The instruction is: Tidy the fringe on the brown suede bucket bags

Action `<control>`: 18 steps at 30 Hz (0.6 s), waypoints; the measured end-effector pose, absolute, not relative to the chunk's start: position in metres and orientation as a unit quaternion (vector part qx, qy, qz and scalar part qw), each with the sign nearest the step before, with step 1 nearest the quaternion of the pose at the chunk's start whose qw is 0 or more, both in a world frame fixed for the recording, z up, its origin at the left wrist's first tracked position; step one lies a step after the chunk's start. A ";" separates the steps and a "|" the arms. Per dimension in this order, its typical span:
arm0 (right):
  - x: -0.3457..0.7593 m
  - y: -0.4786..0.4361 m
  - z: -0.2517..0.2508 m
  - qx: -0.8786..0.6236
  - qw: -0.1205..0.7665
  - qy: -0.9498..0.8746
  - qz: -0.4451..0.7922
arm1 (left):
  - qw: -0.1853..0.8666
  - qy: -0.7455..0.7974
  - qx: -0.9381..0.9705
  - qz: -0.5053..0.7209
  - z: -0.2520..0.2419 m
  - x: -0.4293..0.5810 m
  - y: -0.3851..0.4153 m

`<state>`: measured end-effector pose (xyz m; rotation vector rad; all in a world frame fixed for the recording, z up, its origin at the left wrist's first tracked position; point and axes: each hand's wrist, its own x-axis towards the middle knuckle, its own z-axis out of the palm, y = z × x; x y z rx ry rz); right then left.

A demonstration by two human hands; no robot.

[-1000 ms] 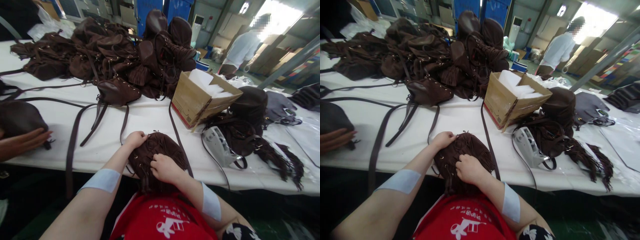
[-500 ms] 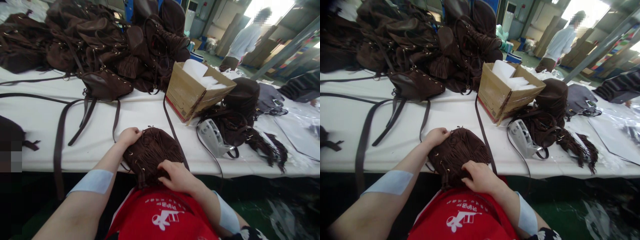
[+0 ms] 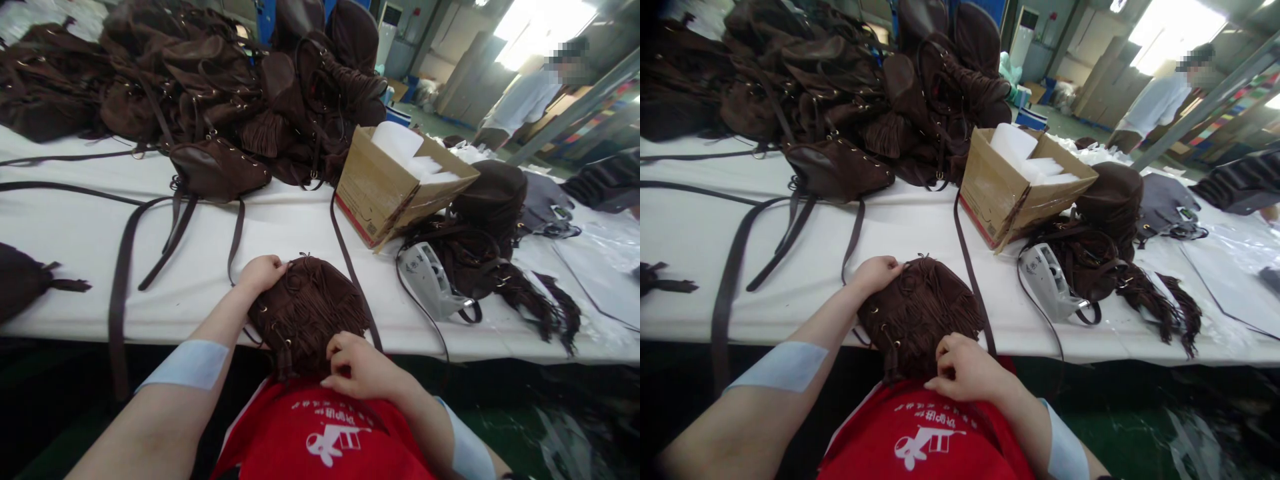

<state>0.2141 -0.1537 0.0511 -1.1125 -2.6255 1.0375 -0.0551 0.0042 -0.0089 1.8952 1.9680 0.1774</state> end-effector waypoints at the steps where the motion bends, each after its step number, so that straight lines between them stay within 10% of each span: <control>1: 0.215 -0.153 0.053 -0.373 0.069 -0.858 0.346 | 0.200 0.704 0.678 0.064 -0.009 -0.055 0.005; 7: 0.179 -0.118 0.058 -0.452 0.148 -0.855 0.208 | 0.194 0.704 0.681 0.056 -0.011 -0.055 0.006; 18: 0.172 -0.124 0.064 -0.379 -0.036 -0.908 0.175 | 0.146 0.719 0.675 0.074 -0.009 -0.052 0.000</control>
